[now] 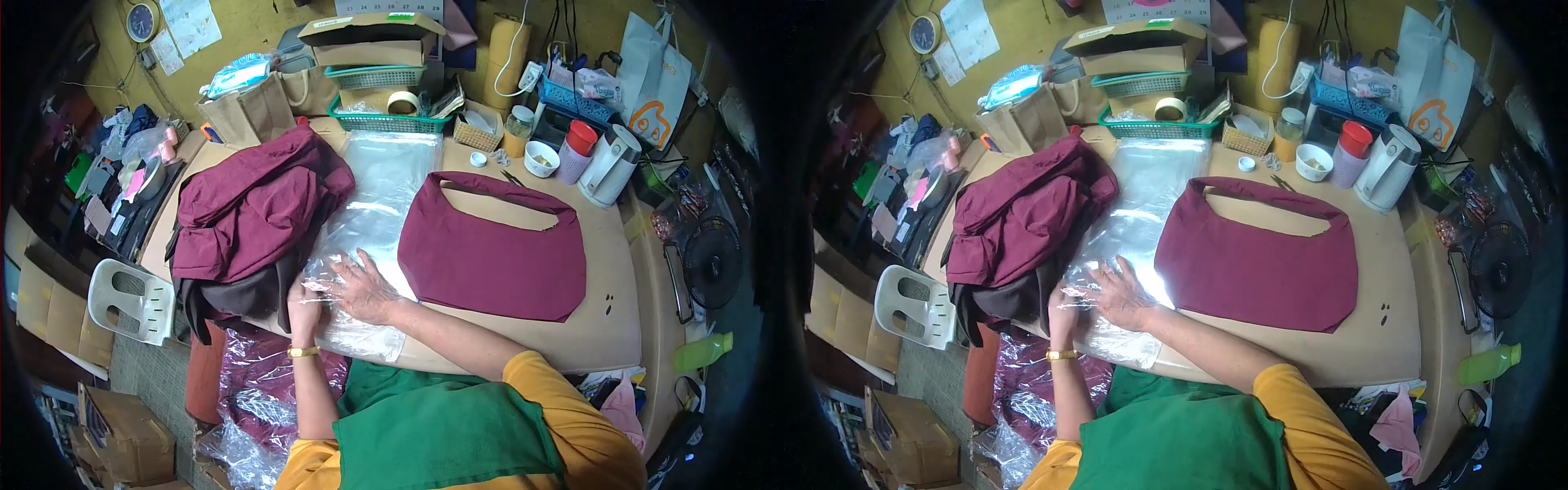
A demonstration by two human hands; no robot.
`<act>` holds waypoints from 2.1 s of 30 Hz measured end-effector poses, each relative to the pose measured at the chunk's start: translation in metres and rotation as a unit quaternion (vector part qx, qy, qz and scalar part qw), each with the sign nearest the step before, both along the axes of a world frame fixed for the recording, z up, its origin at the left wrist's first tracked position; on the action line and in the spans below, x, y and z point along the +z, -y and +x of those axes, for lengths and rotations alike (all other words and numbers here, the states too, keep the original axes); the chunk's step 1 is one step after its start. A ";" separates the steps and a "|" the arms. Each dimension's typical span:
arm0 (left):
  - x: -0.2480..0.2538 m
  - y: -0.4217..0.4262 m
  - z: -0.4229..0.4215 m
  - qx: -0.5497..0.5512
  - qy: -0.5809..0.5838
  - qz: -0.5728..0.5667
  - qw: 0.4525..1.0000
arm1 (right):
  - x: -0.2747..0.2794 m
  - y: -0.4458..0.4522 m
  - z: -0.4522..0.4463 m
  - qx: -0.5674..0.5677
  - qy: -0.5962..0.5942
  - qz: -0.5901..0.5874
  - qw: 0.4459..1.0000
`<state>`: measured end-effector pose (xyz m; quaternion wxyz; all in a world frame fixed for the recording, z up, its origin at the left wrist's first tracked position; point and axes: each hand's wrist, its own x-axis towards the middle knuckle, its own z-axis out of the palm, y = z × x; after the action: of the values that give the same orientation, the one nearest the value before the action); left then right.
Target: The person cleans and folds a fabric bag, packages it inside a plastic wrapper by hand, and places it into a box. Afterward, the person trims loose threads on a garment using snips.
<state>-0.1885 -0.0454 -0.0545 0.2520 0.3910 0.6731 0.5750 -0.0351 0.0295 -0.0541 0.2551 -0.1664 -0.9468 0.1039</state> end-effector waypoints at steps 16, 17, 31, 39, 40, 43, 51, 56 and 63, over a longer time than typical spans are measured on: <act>0.005 0.046 0.018 -0.111 0.136 -0.090 0.980 | 0.057 0.012 0.011 -0.067 0.194 -0.192 0.960; 0.004 0.048 0.015 -0.160 0.076 -0.070 0.982 | 0.052 0.011 0.011 -0.071 0.195 -0.193 0.959; 0.206 0.275 -0.116 0.398 -0.286 0.370 0.789 | 0.039 -0.010 -0.006 -0.103 0.274 -0.171 0.941; 0.156 0.162 -0.013 0.080 -0.523 0.171 0.831 | 0.069 0.041 0.034 0.210 -0.070 -0.561 0.798; 0.131 0.123 0.030 -0.092 -0.490 0.124 0.858 | 0.073 0.041 0.055 0.239 -0.128 -0.652 0.708; 0.101 0.064 0.122 -0.292 -0.361 0.000 0.886 | 0.073 0.032 0.113 0.178 -0.188 -0.575 0.776; 0.100 0.029 0.200 -0.366 -0.314 0.109 0.869 | 0.035 0.042 0.207 -0.091 -0.352 -0.566 0.740; 0.133 -0.017 0.192 -0.162 -0.518 0.194 0.818 | 0.038 0.044 0.235 -0.075 -0.355 -0.581 0.729; 0.114 -0.025 0.197 -0.292 -0.311 0.013 0.904 | 0.060 0.050 0.221 -0.291 -0.400 -0.319 0.809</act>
<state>0.0085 -0.0208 0.0596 0.1815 0.7325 0.5649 0.3336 0.1861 -0.0205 0.0061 0.5619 -0.4499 -0.5821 0.3781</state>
